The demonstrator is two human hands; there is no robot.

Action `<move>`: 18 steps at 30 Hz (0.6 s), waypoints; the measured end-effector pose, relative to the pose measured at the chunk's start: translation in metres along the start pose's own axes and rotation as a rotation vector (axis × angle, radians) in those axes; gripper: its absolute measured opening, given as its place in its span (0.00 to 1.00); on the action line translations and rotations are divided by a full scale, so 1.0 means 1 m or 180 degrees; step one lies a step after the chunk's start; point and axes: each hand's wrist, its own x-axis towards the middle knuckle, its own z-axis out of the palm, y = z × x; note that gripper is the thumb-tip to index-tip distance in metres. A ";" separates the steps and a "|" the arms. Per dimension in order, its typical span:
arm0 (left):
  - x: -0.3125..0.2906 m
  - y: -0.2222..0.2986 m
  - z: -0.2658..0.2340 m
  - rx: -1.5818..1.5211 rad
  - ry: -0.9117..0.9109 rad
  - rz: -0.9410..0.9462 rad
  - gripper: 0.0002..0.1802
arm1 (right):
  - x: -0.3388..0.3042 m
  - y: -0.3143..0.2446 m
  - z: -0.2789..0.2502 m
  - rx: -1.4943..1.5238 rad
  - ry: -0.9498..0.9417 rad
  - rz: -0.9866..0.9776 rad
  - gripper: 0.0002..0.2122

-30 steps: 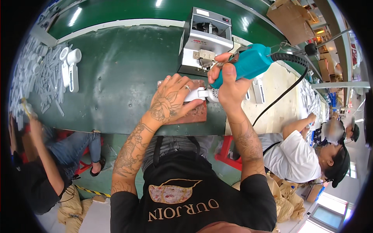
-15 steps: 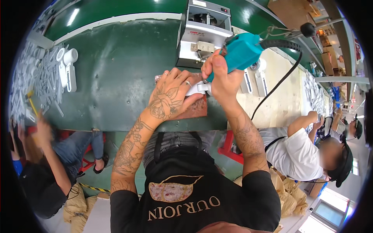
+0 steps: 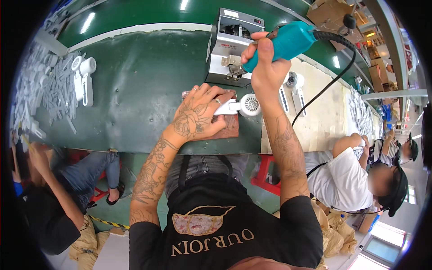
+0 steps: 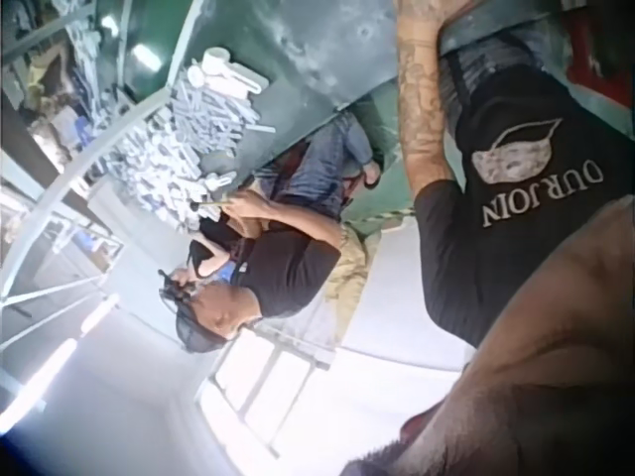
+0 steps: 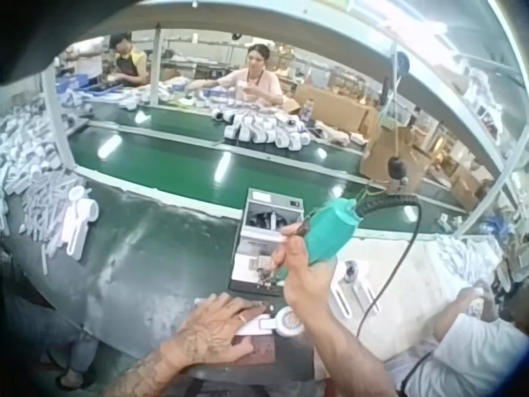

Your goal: Assembling small white plastic components onto larger white housings using a handheld electric tool at a factory assembly line.

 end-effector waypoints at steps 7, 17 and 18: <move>0.004 0.003 -0.003 -0.0070 0.0030 0.0041 0.28 | 0.002 0.016 0.004 0.0167 -0.0162 -0.0034 0.16; 0.003 0.001 0.003 -0.0071 -0.0081 -0.0032 0.21 | -0.041 -0.027 -0.009 0.0354 0.0017 0.0501 0.21; 0.002 0.000 0.003 -0.0071 -0.0083 -0.0055 0.21 | -0.048 -0.031 -0.012 0.0440 -0.0017 0.0565 0.24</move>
